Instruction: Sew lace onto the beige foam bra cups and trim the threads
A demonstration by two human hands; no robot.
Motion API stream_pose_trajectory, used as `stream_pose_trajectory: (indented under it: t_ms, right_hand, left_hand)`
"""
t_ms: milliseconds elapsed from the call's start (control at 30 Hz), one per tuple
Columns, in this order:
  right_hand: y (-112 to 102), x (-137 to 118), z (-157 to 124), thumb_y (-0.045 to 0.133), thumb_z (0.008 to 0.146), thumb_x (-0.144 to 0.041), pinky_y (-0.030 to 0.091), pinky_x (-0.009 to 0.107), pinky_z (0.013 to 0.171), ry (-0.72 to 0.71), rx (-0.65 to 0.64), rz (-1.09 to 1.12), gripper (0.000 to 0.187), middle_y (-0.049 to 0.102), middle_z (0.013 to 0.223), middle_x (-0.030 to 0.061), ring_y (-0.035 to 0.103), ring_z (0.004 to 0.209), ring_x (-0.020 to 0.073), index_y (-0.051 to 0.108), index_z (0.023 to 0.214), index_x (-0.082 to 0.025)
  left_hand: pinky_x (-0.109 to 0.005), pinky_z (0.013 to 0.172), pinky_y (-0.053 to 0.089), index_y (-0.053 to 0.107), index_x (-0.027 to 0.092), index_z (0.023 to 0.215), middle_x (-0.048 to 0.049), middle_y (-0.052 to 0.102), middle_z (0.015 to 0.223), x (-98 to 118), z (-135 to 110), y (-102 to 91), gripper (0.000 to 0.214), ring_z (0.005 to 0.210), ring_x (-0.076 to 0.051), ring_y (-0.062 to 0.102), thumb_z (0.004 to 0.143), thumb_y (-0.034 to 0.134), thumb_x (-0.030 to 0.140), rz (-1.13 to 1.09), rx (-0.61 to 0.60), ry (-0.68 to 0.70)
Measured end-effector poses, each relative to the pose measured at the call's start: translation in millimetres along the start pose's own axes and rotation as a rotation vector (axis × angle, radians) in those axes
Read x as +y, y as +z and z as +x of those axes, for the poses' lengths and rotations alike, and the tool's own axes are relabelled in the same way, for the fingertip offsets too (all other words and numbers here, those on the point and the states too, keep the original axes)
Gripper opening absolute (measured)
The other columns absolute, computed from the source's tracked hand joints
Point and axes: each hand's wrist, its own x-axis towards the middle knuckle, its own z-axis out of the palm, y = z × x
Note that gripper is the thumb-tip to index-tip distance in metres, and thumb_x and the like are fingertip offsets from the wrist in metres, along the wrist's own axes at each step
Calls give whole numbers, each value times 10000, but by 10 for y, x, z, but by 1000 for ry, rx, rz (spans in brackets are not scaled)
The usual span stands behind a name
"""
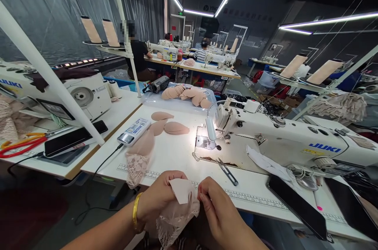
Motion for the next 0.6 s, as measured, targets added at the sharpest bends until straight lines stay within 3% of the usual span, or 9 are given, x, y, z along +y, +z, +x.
stream_pose_trajectory:
  t_ms: [267, 467, 600]
  right_hand:
    - [3, 50, -83, 350, 1103, -263, 452, 298, 724, 156, -131, 66, 139, 557, 917, 5, 523, 791, 180, 437, 994, -276]
    - [0, 224, -167, 462, 1030, -177, 443, 291, 716, 166, -198, -37, 122, 599, 895, 10, 544, 777, 183, 487, 942, -259]
    - [-226, 190, -92, 530, 1027, -240, 434, 279, 717, 380, -370, 62, 125, 653, 847, -8, 577, 769, 176, 544, 903, -250]
  left_hand:
    - [-217, 613, 403, 738, 125, 702, 17, 629, 629, 57, -6, -10, 409, 616, -116, 510, 622, 961, 458, 101, 3, 147]
    - [-198, 614, 445, 688, 156, 741, 42, 600, 677, 256, -59, -9, 418, 626, -105, 516, 666, 962, 463, -141, 138, 331]
    - [-220, 608, 476, 702, 148, 888, -10, 666, 759, 253, -52, -11, 492, 661, -136, 562, 745, 886, 582, -37, 28, 245]
